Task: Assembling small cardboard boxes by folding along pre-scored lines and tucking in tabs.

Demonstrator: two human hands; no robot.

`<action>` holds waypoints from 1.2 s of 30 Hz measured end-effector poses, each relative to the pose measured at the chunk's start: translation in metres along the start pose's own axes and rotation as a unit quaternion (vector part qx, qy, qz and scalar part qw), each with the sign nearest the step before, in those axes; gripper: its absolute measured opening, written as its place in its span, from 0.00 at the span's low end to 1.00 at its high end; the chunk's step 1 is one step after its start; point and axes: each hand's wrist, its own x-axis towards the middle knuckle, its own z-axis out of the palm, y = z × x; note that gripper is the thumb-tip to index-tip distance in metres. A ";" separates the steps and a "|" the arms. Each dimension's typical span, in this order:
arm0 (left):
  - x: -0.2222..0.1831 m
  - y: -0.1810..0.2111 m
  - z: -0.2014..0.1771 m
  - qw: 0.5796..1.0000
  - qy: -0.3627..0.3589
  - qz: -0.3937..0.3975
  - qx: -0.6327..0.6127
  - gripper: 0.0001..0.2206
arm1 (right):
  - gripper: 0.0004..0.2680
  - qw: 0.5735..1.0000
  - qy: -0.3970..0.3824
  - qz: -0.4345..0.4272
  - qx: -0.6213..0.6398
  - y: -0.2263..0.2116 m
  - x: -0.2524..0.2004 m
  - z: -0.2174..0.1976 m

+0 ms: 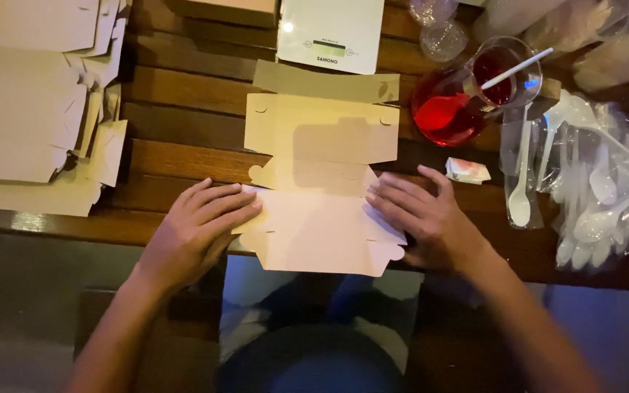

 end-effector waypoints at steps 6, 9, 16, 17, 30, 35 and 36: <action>0.017 0.011 -0.015 0.999 -0.014 0.040 -0.003 0.18 | 0.18 0.997 -0.029 0.002 0.068 0.010 0.002 0.004; 0.018 -0.002 -0.001 0.999 -0.027 0.017 -0.032 0.23 | 0.16 0.994 -0.038 0.045 0.095 0.010 0.002 -0.001; 0.041 0.004 0.001 0.992 0.035 -0.089 -0.084 0.11 | 0.12 0.965 0.001 0.145 0.218 0.011 -0.001 0.005; 0.045 0.007 -0.003 0.988 0.032 -0.118 -0.089 0.10 | 0.09 0.956 0.011 0.215 0.200 0.014 -0.007 0.013; 0.070 0.023 -0.001 0.975 0.072 -0.200 -0.068 0.36 | 0.20 0.929 0.063 0.348 0.109 -0.016 0.044 0.002; 0.071 0.022 0.011 0.987 0.028 -0.121 0.104 0.23 | 0.11 0.948 0.032 0.317 -0.007 -0.009 0.033 0.018; 0.070 0.022 0.012 0.992 0.010 -0.065 0.110 0.22 | 0.11 0.948 0.030 0.317 -0.012 -0.010 0.032 0.020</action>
